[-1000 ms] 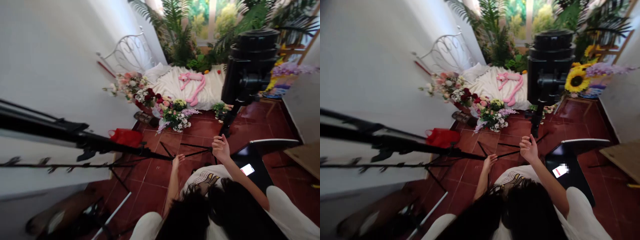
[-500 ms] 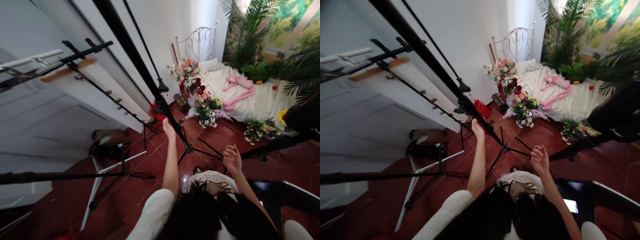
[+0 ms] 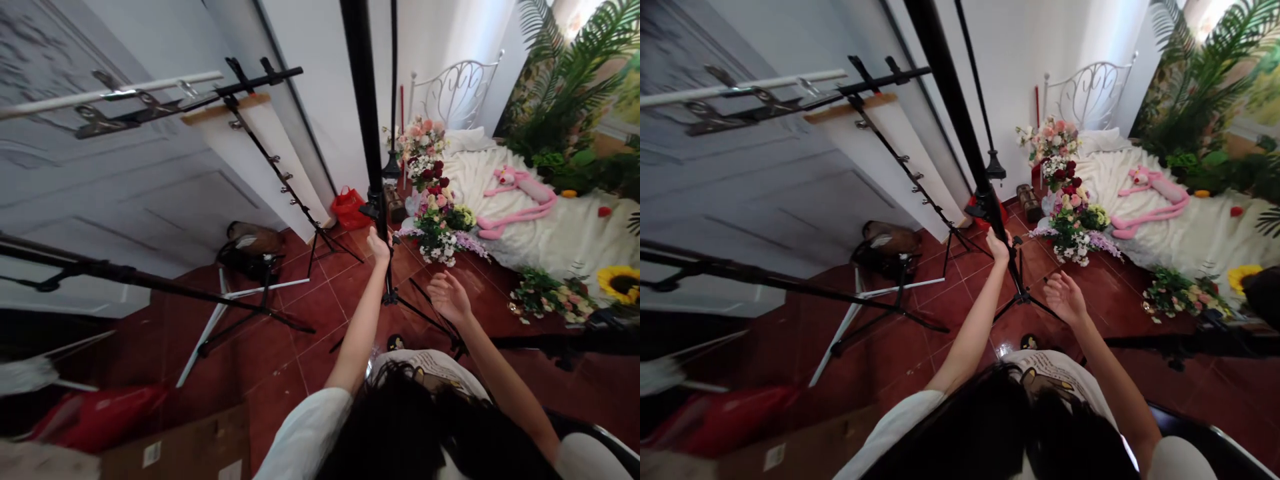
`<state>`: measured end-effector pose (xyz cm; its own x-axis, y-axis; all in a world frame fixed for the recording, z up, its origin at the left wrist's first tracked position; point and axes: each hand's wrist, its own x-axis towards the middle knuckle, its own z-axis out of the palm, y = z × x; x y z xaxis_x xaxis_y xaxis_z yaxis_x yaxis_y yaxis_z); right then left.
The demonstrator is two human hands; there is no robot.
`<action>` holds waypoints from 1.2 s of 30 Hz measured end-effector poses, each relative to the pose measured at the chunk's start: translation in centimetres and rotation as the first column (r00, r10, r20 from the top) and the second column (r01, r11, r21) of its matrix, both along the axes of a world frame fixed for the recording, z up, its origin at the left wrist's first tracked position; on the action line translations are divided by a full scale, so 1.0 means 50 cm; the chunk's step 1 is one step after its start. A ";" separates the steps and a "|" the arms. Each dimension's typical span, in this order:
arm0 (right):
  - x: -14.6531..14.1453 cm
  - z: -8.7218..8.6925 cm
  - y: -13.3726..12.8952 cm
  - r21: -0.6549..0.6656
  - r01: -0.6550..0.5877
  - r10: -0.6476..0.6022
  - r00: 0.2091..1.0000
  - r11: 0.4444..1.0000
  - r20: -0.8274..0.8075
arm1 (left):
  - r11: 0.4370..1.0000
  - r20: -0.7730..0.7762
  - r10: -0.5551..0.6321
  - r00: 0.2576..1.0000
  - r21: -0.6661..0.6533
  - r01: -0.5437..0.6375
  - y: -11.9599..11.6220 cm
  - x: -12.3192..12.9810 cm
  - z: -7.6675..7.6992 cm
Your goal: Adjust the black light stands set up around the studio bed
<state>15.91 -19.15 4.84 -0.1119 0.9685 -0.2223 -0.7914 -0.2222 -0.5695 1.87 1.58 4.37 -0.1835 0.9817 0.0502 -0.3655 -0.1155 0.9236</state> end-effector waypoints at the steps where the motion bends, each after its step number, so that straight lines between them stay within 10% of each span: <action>1: -0.004 0.011 0.039 0.025 -0.061 0.056 0.984 0.998 0.168 | 1.000 -0.002 0.013 1.000 0.015 -0.013 0.001 0.002 -0.003; 3: -0.010 0.037 0.120 0.071 -0.172 0.103 0.820 0.983 0.563 | 1.000 -0.011 0.017 1.000 0.025 -0.017 0.004 0.005 -0.009; 6: -0.016 0.083 0.238 0.164 -0.328 -0.114 0.166 0.930 0.980 | 1.000 -0.033 0.012 0.999 0.006 -0.012 0.010 0.007 -0.017; 9: -0.028 0.124 0.340 0.000 -0.546 -0.319 -0.491 0.838 0.811 | 0.999 -0.048 0.036 0.998 -0.010 -0.037 0.013 0.008 -0.020; 12: -0.053 0.153 0.419 -0.295 -0.597 -0.363 -0.736 0.746 0.572 | 0.997 -0.079 0.067 0.995 -0.025 -0.069 0.011 0.007 -0.016; 22: -0.122 0.163 0.539 -0.701 -0.525 -0.150 -0.838 0.483 0.524 | 0.995 -0.118 0.072 0.990 -0.057 -0.079 0.000 0.004 0.001; 36: -0.115 0.150 0.555 -0.645 -0.602 -0.090 -0.760 0.470 0.643 | 0.994 -0.132 0.051 0.990 -0.088 -0.063 -0.008 0.003 0.019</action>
<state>10.16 8.59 12.36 -0.4440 0.6605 -0.6055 0.8743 0.4672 -0.1314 2.03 1.16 5.34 -0.2371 0.9714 -0.0128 -0.2378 -0.0453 0.9702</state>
